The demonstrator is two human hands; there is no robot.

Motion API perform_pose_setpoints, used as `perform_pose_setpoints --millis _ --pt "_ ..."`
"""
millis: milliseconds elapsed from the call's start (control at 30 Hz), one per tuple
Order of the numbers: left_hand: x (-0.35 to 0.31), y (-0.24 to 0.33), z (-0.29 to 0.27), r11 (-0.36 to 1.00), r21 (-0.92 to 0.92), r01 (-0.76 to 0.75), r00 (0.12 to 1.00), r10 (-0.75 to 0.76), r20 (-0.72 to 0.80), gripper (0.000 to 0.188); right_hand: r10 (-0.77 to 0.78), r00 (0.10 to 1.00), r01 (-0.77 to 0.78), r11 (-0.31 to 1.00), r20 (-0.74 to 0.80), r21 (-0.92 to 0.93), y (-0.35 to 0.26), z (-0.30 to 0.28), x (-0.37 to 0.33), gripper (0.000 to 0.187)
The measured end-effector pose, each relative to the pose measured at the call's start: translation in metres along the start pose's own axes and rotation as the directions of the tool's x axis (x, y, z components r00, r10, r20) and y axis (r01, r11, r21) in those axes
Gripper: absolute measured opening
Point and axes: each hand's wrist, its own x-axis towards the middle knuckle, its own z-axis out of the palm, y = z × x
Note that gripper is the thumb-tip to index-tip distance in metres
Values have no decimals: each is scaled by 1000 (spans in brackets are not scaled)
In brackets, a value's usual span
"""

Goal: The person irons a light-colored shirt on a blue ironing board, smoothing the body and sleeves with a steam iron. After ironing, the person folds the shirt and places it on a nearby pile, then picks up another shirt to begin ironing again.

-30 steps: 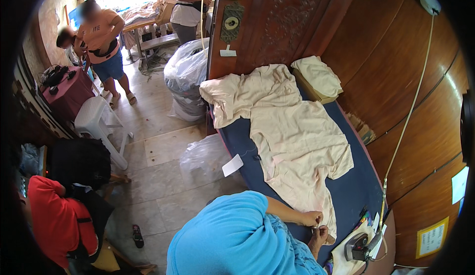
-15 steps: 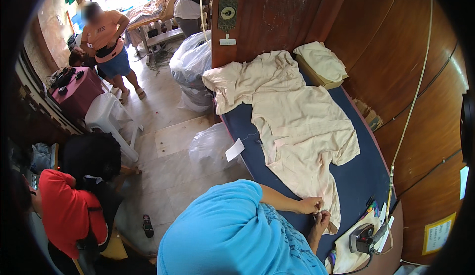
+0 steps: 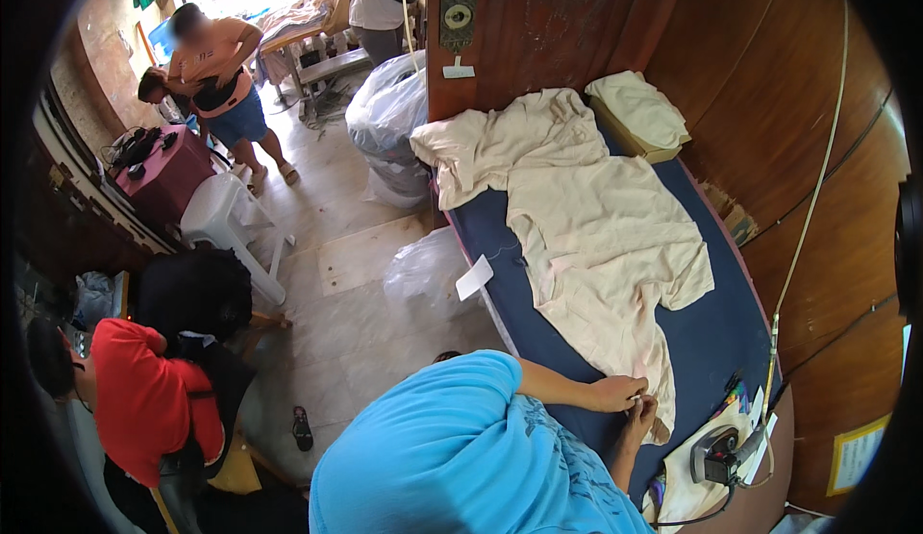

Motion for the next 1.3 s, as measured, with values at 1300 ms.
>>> perform_pose_setpoints --millis 1300 --pt "35 -35 -15 955 -273 118 993 -109 50 7 -47 986 4 965 -157 -264 3 9 16 21"
